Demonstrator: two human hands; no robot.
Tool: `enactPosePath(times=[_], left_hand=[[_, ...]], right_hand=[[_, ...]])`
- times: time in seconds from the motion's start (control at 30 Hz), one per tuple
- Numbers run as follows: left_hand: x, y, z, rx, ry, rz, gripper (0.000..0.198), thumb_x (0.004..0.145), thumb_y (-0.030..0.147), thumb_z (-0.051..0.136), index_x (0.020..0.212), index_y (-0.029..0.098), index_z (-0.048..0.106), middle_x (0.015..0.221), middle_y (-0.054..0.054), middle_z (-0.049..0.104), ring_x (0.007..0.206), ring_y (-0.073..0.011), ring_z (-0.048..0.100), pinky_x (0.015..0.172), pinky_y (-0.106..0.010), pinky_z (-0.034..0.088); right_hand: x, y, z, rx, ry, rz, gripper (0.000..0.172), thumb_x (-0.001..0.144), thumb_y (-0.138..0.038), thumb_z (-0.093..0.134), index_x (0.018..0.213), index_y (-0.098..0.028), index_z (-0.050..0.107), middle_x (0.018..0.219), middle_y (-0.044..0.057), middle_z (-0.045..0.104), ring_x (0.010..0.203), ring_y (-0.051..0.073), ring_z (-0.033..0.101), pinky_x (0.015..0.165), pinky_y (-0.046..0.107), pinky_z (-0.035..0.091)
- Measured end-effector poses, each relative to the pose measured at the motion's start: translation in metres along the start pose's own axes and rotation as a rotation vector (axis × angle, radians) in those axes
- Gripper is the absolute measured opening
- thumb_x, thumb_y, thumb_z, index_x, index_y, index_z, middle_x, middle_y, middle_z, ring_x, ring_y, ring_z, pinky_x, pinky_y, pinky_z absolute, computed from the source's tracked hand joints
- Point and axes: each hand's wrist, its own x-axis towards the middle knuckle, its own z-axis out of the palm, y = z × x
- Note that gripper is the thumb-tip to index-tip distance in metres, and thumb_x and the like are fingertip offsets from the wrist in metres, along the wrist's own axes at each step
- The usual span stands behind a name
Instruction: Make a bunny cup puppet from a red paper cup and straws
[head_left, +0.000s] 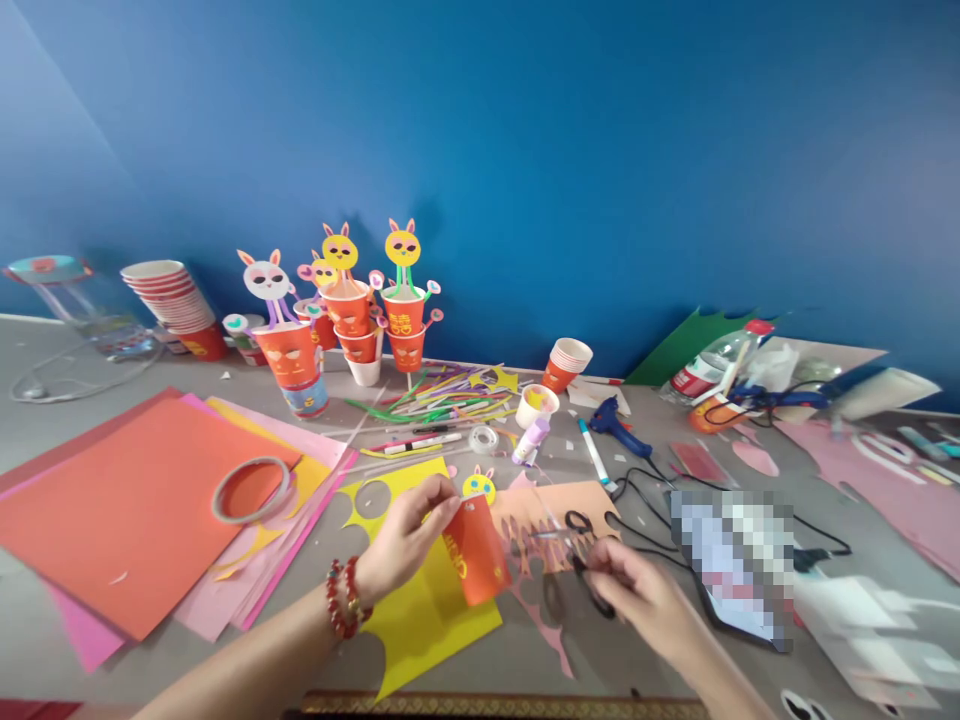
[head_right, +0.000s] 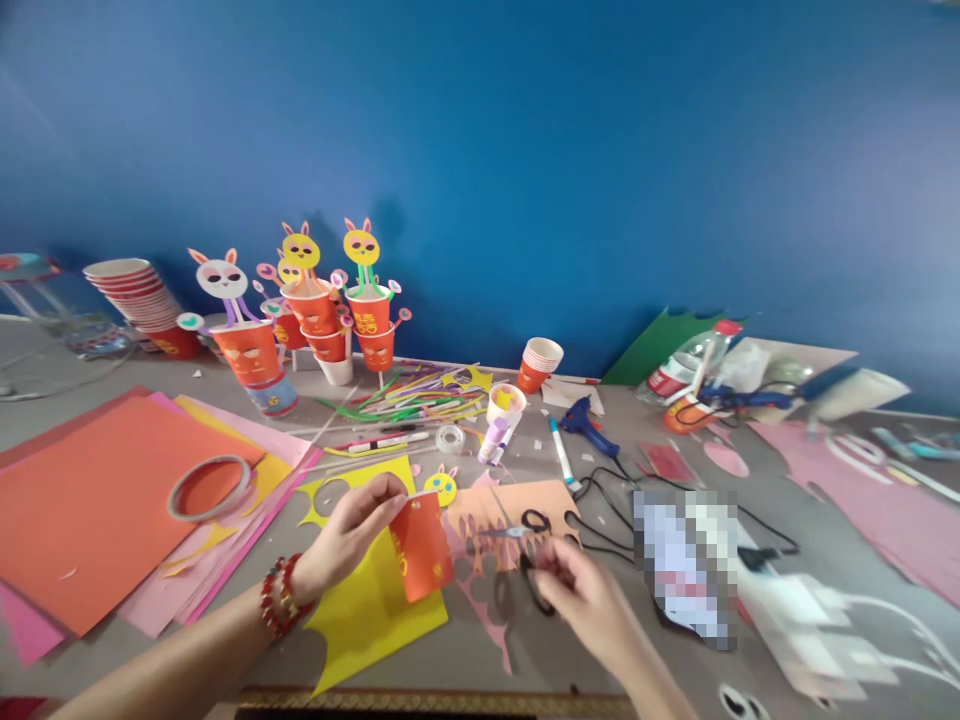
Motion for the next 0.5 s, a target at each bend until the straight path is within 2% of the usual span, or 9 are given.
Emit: enactPosePath(times=[0.1,0.17,0.23,0.3,0.4,0.5], left_hand=[[0.000,0.004,-0.001,0.001,-0.008,0.015,0.030,0.100,0.042,0.045,0.085,0.018,0.055,0.077,0.000,0.049,0.070,-0.0138,0.044,0.067,-0.025,0.039],[0.002,0.008,-0.002,0.005,-0.025,0.062,0.030,0.100,0.042,0.046,0.084,0.018,0.056,0.079,-0.001,0.052,0.073,-0.0150,0.047,0.071,-0.027,0.041],[0.003,0.013,-0.004,-0.015,-0.048,0.118,0.032,0.099,0.042,0.047,0.081,0.018,0.056,0.085,-0.005,0.056,0.083,-0.0183,0.052,0.081,-0.031,0.044],[0.004,0.019,-0.005,-0.071,-0.097,0.140,0.033,0.097,0.044,0.051,0.077,0.019,0.058,0.094,-0.009,0.060,0.103,-0.0246,0.055,0.093,-0.036,0.044],[0.004,0.025,-0.005,-0.176,-0.229,0.079,0.033,0.093,0.048,0.058,0.074,0.021,0.061,0.100,-0.013,0.068,0.127,-0.0315,0.049,0.106,-0.045,0.038],[0.001,0.027,-0.004,-0.298,-0.392,-0.019,0.036,0.085,0.054,0.067,0.071,0.020,0.063,0.108,-0.014,0.071,0.125,-0.0340,0.054,0.106,-0.049,0.039]], right_hand=[[0.001,0.010,-0.017,0.365,0.028,0.067,0.045,0.079,-0.062,0.067,0.087,-0.018,0.063,0.061,-0.001,0.055,0.049,0.012,0.043,0.044,0.023,0.029],[-0.002,0.014,-0.026,0.531,0.059,0.048,0.055,0.075,-0.069,0.070,0.091,-0.016,0.065,0.060,0.000,0.053,0.049,0.011,0.040,0.045,0.023,0.027],[-0.006,0.012,-0.031,0.645,0.067,0.032,0.054,0.072,-0.068,0.075,0.085,-0.016,0.065,0.059,-0.001,0.051,0.049,0.011,0.038,0.047,0.024,0.026],[-0.011,0.005,-0.031,0.746,0.038,0.032,0.048,0.073,-0.062,0.078,0.078,-0.017,0.062,0.058,-0.002,0.048,0.050,0.010,0.038,0.048,0.024,0.027],[-0.013,-0.017,-0.017,0.872,-0.110,0.038,0.040,0.076,-0.053,0.080,0.082,-0.019,0.059,0.054,-0.006,0.041,0.047,0.009,0.036,0.047,0.023,0.024],[-0.005,-0.044,0.006,0.922,-0.338,-0.022,0.041,0.073,-0.050,0.082,0.080,-0.020,0.054,0.050,-0.008,0.041,0.041,0.008,0.031,0.044,0.022,0.021]])
